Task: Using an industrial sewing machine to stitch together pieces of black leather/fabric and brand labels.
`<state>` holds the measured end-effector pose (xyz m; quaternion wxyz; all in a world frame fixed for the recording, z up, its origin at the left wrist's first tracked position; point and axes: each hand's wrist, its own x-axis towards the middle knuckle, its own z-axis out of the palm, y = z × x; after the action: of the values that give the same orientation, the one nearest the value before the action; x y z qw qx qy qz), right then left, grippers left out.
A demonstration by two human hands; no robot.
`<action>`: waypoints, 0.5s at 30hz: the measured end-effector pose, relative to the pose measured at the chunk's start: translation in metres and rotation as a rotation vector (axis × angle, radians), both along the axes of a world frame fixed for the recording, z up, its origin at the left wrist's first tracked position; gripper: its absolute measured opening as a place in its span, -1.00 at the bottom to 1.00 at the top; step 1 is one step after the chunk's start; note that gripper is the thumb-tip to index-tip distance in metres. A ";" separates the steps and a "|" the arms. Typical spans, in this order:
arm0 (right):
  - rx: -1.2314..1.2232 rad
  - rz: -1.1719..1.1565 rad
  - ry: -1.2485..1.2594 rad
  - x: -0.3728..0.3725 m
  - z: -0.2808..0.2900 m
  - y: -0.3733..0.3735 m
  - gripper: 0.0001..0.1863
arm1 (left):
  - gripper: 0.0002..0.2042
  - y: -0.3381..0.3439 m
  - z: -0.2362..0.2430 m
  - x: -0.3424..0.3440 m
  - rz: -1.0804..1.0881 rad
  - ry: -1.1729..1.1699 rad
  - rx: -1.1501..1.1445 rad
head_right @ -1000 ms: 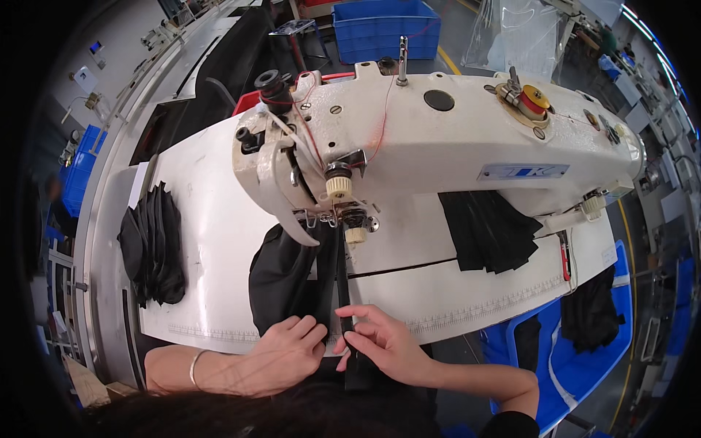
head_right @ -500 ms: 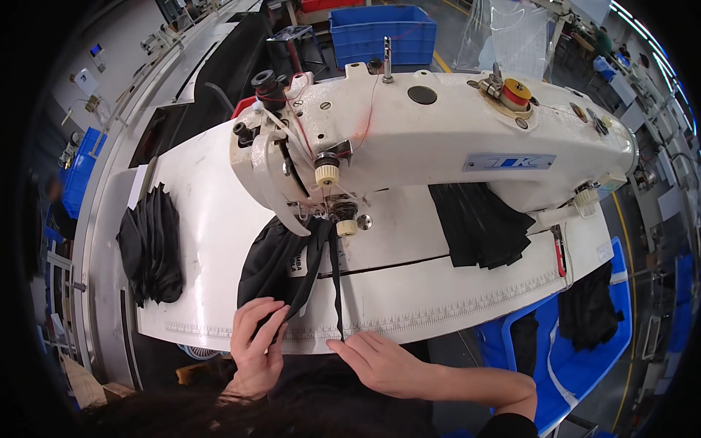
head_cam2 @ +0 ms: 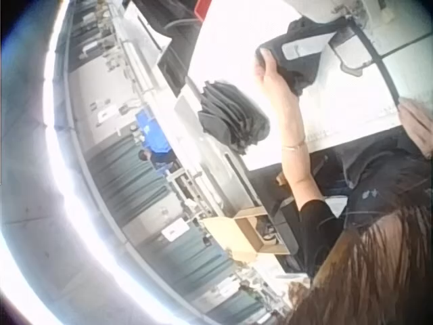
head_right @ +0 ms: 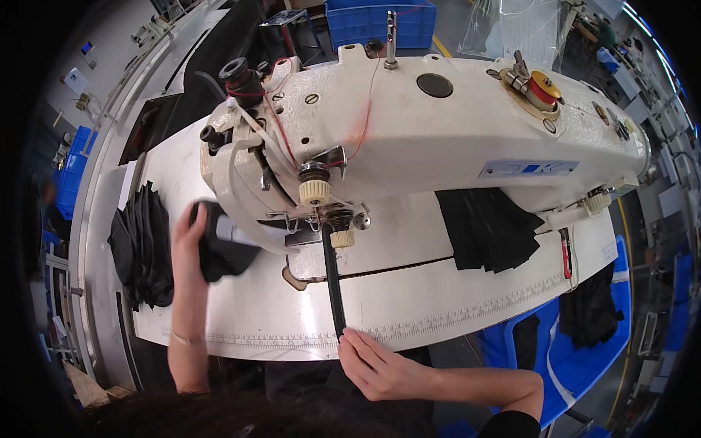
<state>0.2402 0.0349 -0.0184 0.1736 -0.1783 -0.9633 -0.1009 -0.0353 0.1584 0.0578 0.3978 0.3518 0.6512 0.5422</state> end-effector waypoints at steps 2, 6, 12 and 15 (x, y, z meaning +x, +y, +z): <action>-0.024 -0.008 0.030 0.001 -0.003 -0.003 -0.67 | -0.84 0.031 0.012 -0.012 -0.222 0.208 0.127; -0.136 -0.027 0.117 0.002 -0.007 -0.009 -0.65 | -0.84 -0.013 0.026 -0.008 -0.665 1.118 0.694; -0.189 -0.004 0.161 0.005 -0.009 -0.012 -0.65 | -0.70 -0.120 -0.043 0.048 -1.014 1.365 0.811; -0.162 -0.011 0.149 0.005 -0.010 -0.012 -0.65 | -0.69 -0.132 -0.070 0.050 -0.909 1.319 0.813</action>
<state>0.2455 0.0225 -0.0280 0.2292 -0.2042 -0.9517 -0.0103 0.0152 0.0263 -0.0126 -0.0362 0.9292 0.3028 0.2089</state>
